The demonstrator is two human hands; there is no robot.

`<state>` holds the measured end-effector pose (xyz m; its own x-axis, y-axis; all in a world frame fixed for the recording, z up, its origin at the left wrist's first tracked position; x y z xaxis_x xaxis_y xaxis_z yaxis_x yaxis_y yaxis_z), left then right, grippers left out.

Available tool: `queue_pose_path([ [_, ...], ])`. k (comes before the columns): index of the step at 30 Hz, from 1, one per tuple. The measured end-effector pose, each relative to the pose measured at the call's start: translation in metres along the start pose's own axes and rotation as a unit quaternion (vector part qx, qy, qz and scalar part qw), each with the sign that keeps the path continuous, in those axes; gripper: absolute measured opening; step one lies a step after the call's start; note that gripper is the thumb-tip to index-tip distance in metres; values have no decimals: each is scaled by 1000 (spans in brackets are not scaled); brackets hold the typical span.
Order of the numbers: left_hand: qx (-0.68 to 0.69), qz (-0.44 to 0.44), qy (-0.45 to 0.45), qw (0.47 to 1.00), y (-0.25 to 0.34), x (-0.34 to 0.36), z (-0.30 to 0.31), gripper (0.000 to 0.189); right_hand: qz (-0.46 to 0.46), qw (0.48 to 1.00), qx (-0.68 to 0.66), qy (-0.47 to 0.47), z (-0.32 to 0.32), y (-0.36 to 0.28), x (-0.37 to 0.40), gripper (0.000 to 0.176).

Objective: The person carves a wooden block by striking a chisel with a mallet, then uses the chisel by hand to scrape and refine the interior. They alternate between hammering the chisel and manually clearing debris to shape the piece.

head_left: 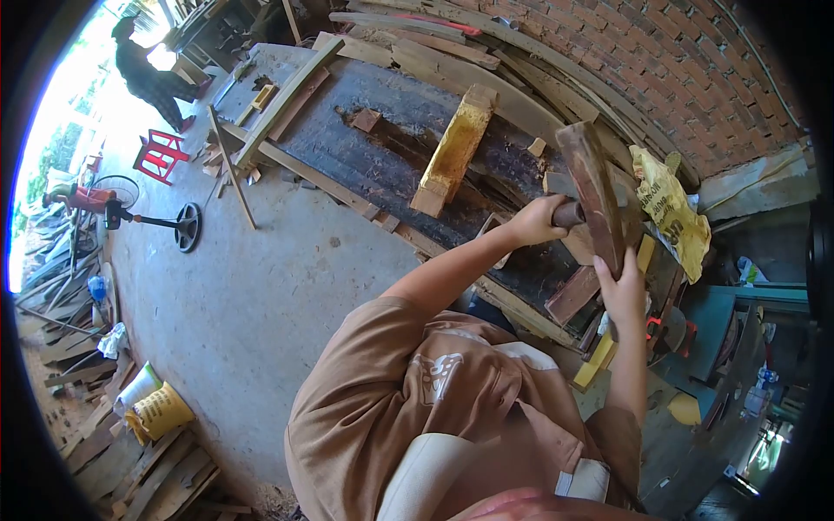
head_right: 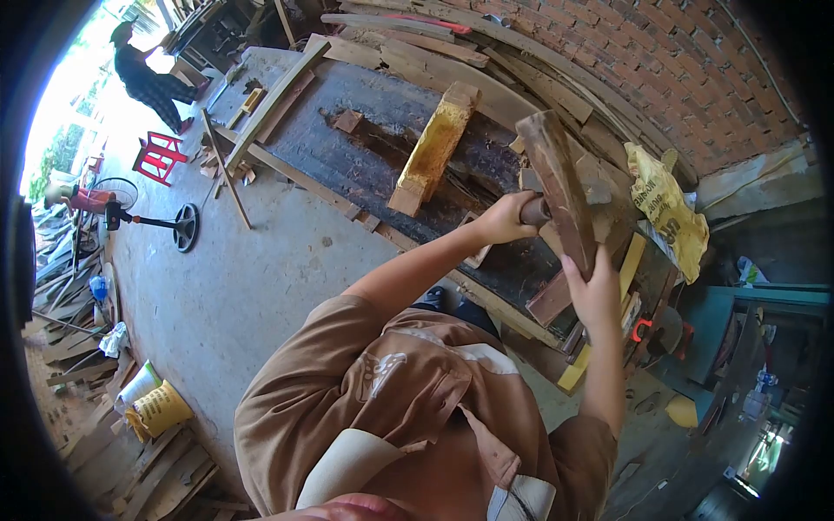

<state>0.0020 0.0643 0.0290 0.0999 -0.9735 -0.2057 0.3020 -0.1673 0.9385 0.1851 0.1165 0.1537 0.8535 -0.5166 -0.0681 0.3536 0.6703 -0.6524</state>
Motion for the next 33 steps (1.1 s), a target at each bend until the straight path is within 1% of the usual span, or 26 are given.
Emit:
queue_pose_path([
  [2,2,7,5,1000,-2,3,2,42,-122,989,31,-71,12,-8,2,41],
  [3,12,-1,8,1000,-2,4,4,41,-72,997,19,-22,13,-3,3,38],
  [4,22,-8,13,1000,-3,4,4,41,-72,997,19,-22,13,-1,5,38],
  [6,25,3,10,1000,-4,4,4,41,-93,984,-137,67,17,0,8,34],
  [7,25,14,4,1000,-4,4,4,40,-56,971,-213,92,14,5,8,33],
  [8,24,15,3,1000,-4,4,3,40,-56,971,-214,92,7,7,6,33],
  [10,24,2,9,1000,0,3,2,39,32,949,-282,138,-5,10,3,33],
  [11,24,2,8,1000,1,2,1,39,21,957,-270,102,-14,22,5,39],
  [12,18,-10,12,1000,0,2,-1,39,-55,977,-199,48,-16,19,4,42],
  [13,11,-21,16,1000,1,2,0,39,-78,994,-81,-10,-12,8,2,43],
  [14,11,-21,17,1000,1,3,0,39,-100,992,38,-67,-4,-5,0,43],
  [16,23,0,12,1000,2,4,5,39,-131,985,98,-49,14,-17,0,42],
  [17,23,-1,11,1000,2,5,6,39,-99,993,53,-33,16,-8,1,39],
  [18,19,0,11,1000,1,5,6,39,-100,993,55,-33,16,-4,1,39],
  [20,18,1,14,1000,-1,4,3,39,-58,993,-69,73,19,1,5,38],
  [21,27,6,12,1000,0,3,3,39,-84,985,-138,68,22,-8,6,41],
  [22,35,11,9,999,1,3,2,39,-85,984,-138,67,18,-5,6,41],
  [24,27,12,2,1000,1,2,0,39,-25,963,-251,96,1,10,6,43],
  [26,17,13,-2,1000,1,0,-1,40,-9,995,-69,74,-13,20,4,40],
  [27,12,9,3,1000,1,0,-1,40,-66,998,12,4,-9,3,3,40],
  [28,6,6,7,1000,0,0,-2,40,-122,986,92,-66,-2,-15,2,40],
  [29,1,-12,11,1000,-2,0,-3,39,-115,990,48,-70,3,-16,1,39],
  [30,-1,-11,11,1000,-1,0,-2,39,-108,991,5,-73,6,-12,1,38],
  [31,0,-4,3,1000,0,1,-3,38,-127,990,8,-59,5,-4,2,41],
  [32,2,3,-5,1000,1,0,-3,38,-125,990,8,-59,4,5,2,41],
  [33,8,6,-6,1000,1,0,-3,38,-120,992,-5,-25,4,13,1,43],
])
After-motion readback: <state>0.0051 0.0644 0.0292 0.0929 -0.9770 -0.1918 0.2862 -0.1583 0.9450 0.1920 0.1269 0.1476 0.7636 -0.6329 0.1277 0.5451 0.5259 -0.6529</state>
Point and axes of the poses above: each hand's wrist, its own x-axis away from the middle knuckle, its own z-axis out of the back of the hand, y = z × x, the point moved 2 cm from there along -x, towards the middle knuckle, and after that the axes turned 13 degrees about -y, right-handed, at the moved point
